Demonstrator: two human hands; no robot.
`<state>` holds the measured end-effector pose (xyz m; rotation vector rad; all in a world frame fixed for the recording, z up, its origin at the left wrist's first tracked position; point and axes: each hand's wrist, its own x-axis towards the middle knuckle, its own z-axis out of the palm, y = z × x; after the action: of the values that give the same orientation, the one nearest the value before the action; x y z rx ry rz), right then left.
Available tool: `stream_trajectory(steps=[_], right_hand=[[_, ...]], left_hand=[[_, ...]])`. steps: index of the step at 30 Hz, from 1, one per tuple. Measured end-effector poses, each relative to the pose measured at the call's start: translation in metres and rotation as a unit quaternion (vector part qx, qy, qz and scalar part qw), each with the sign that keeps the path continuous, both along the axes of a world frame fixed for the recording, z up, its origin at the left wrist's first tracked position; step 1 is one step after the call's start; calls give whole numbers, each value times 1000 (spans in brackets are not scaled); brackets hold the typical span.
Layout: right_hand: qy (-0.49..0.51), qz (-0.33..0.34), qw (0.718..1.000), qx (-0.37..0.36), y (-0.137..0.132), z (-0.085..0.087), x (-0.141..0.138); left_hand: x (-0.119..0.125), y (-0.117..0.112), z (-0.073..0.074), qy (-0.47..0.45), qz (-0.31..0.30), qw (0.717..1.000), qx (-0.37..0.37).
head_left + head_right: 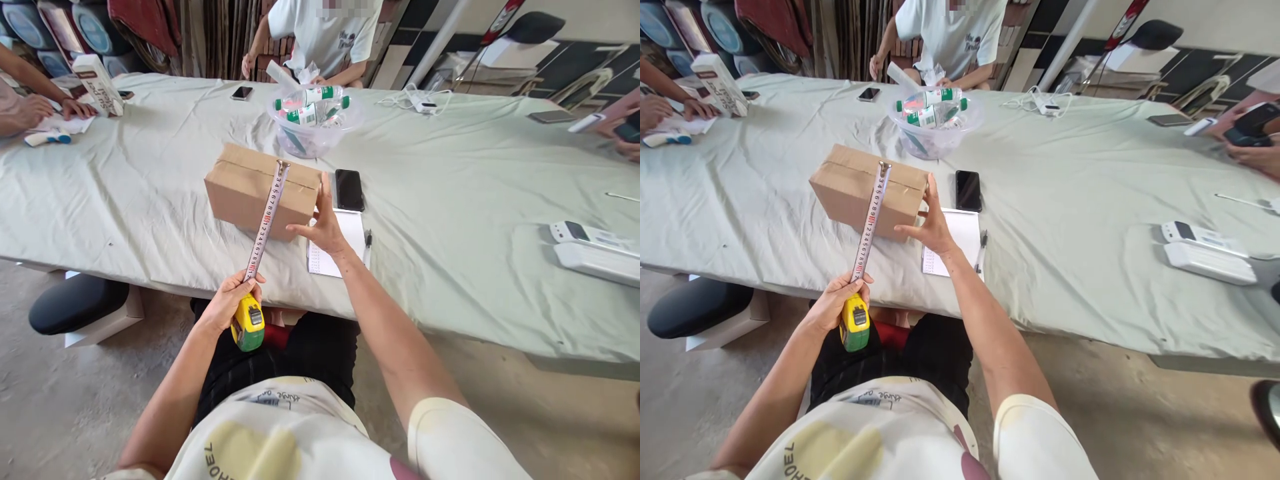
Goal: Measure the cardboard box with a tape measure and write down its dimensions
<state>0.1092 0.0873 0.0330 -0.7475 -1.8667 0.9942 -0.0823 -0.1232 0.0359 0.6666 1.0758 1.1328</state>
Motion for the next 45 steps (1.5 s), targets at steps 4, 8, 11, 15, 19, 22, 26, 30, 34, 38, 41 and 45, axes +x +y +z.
stream_trajectory(steps=[4,8,11,15,19,22,26,30,34,38,41,45], right_hand=[[-10,63,994,-85,11,8,3],[-32,104,988,-113,19,17,9],[-53,124,983,-127,21,23,14],[-74,147,976,-144,25,27,21],[-84,153,972,-155,27,36,26],[-102,150,970,-162,21,44,26],[-122,137,967,-174,12,51,24],[-123,136,968,-171,10,49,23],[-112,126,971,-169,9,44,23],[-102,117,976,-155,10,39,22],[-94,109,978,-151,10,36,22],[-88,100,979,-155,11,34,23]], left_hand=[[-22,-1,17,110,-38,993,6],[-60,-1,43,285,-108,952,9],[-87,3,61,408,-152,900,11],[-111,17,76,523,-199,829,6],[-117,36,84,585,-209,783,-2],[-117,50,88,601,-246,760,-11],[-121,61,91,627,-277,728,-3],[-128,67,91,640,-259,724,10],[-132,74,90,634,-241,735,8],[-136,87,85,637,-227,736,17],[-141,96,82,642,-200,740,20],[-148,97,79,630,-168,758,5]])
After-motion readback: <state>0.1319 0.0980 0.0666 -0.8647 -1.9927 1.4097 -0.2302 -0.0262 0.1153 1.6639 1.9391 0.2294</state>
